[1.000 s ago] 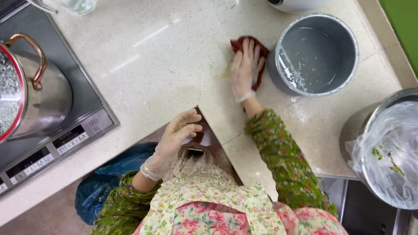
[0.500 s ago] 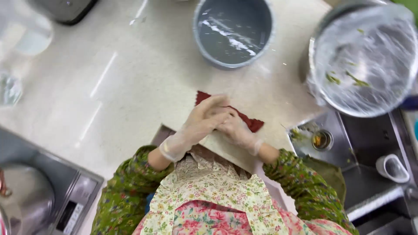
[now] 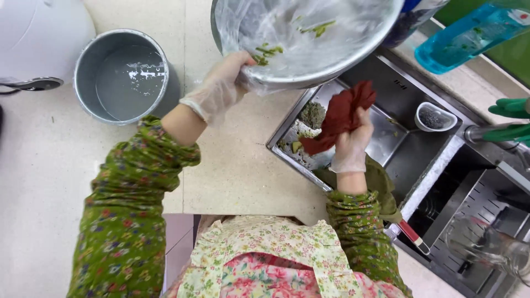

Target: Extracting juice from a blended green mixture using a cloth strainer in a kitchen sink.

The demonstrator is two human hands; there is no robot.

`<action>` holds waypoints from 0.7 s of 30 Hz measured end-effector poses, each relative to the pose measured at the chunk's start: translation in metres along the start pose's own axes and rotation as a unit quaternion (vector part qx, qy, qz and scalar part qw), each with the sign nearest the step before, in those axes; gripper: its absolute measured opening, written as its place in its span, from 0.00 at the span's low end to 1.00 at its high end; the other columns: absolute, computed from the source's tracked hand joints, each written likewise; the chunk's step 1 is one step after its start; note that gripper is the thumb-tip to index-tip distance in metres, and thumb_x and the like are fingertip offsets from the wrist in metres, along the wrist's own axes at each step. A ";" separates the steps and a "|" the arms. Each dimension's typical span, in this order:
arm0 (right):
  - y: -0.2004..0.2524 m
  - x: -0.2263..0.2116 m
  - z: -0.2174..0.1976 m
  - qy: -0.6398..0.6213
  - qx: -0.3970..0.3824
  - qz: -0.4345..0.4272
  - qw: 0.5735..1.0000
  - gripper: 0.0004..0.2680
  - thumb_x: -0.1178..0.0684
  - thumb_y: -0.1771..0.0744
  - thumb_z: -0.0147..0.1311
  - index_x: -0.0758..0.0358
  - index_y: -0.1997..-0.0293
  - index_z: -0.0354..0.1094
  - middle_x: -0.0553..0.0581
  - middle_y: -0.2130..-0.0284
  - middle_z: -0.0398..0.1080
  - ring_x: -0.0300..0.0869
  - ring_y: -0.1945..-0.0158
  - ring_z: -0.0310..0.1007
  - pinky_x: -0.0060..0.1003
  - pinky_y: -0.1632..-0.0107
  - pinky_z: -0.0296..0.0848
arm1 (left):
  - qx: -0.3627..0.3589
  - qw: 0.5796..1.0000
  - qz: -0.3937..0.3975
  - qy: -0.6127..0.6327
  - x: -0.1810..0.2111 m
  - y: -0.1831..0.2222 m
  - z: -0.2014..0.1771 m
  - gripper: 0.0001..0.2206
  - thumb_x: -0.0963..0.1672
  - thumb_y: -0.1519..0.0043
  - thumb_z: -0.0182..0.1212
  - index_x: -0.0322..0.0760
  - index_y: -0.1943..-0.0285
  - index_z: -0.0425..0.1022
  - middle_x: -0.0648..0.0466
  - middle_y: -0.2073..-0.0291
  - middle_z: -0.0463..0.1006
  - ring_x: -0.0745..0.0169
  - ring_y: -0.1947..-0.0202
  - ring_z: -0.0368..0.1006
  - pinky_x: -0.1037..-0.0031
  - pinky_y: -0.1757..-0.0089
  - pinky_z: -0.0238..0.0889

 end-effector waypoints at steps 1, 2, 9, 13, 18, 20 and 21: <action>-0.002 -0.002 0.034 -0.006 -0.002 0.007 1.000 0.18 0.57 0.31 0.43 0.63 0.30 0.56 0.63 0.38 0.67 0.55 0.37 0.70 0.52 0.33 0.69 | 0.007 1.000 0.005 -0.003 0.008 0.021 0.012 0.13 0.36 0.45 0.56 0.26 0.52 0.66 0.41 0.58 0.78 0.56 0.63 0.80 0.75 0.65 0.80; -0.002 -0.011 0.073 -0.026 -0.080 -0.055 0.995 0.18 0.52 0.29 0.43 0.64 0.28 0.54 0.62 0.37 0.66 0.54 0.35 0.69 0.52 0.30 0.68 | 0.009 1.000 0.008 -0.013 0.014 0.043 0.024 0.14 0.37 0.44 0.56 0.23 0.50 0.65 0.40 0.58 0.79 0.55 0.63 0.82 0.73 0.62 0.79; -0.061 0.034 0.110 -0.010 -0.364 0.086 0.927 0.24 0.37 0.32 0.44 0.62 0.31 0.56 0.59 0.36 0.65 0.49 0.34 0.69 0.47 0.28 0.70 | 0.022 0.993 -0.020 -0.113 -0.003 0.113 0.028 0.14 0.36 0.44 0.54 0.20 0.49 0.65 0.39 0.63 0.80 0.46 0.69 0.82 0.66 0.62 0.80; -0.062 0.088 0.094 0.019 -0.246 0.147 0.958 0.22 0.39 0.29 0.44 0.67 0.33 0.58 0.62 0.38 0.66 0.50 0.38 0.70 0.48 0.32 0.73 | -0.011 0.995 0.060 -0.083 -0.007 0.109 0.002 0.11 0.37 0.40 0.55 0.19 0.51 0.68 0.40 0.62 0.79 0.50 0.68 0.82 0.65 0.60 0.82; -0.071 0.142 0.076 0.062 -0.092 0.227 0.968 0.20 0.42 0.26 0.45 0.72 0.35 0.62 0.66 0.41 0.67 0.52 0.42 0.71 0.50 0.36 0.76 | 0.130 0.985 0.111 -0.039 0.020 0.092 -0.056 0.12 0.38 0.42 0.53 0.24 0.50 0.68 0.41 0.58 0.78 0.49 0.61 0.82 0.61 0.58 0.77; -0.010 0.081 0.153 0.057 -0.131 0.229 0.963 0.18 0.43 0.28 0.44 0.70 0.37 0.65 0.68 0.43 0.70 0.53 0.44 0.75 0.49 0.39 0.76 | 0.124 0.984 0.109 -0.066 0.022 0.079 -0.104 0.13 0.38 0.41 0.54 0.23 0.48 0.67 0.42 0.56 0.78 0.49 0.59 0.81 0.60 0.57 0.79; 0.014 0.040 0.182 0.053 -0.172 0.232 0.956 0.17 0.45 0.30 0.44 0.68 0.40 0.67 0.71 0.45 0.72 0.54 0.46 0.78 0.48 0.42 0.76 | 0.119 0.983 0.110 -0.090 0.022 0.072 -0.128 0.14 0.38 0.40 0.54 0.22 0.46 0.67 0.42 0.54 0.77 0.49 0.57 0.80 0.60 0.55 0.81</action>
Point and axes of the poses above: each hand's wrist, its own y-axis away from the middle knuckle, its own z-axis out of the palm, x = y × z, the point moved 4 cm from there along -y, towards the middle knuckle
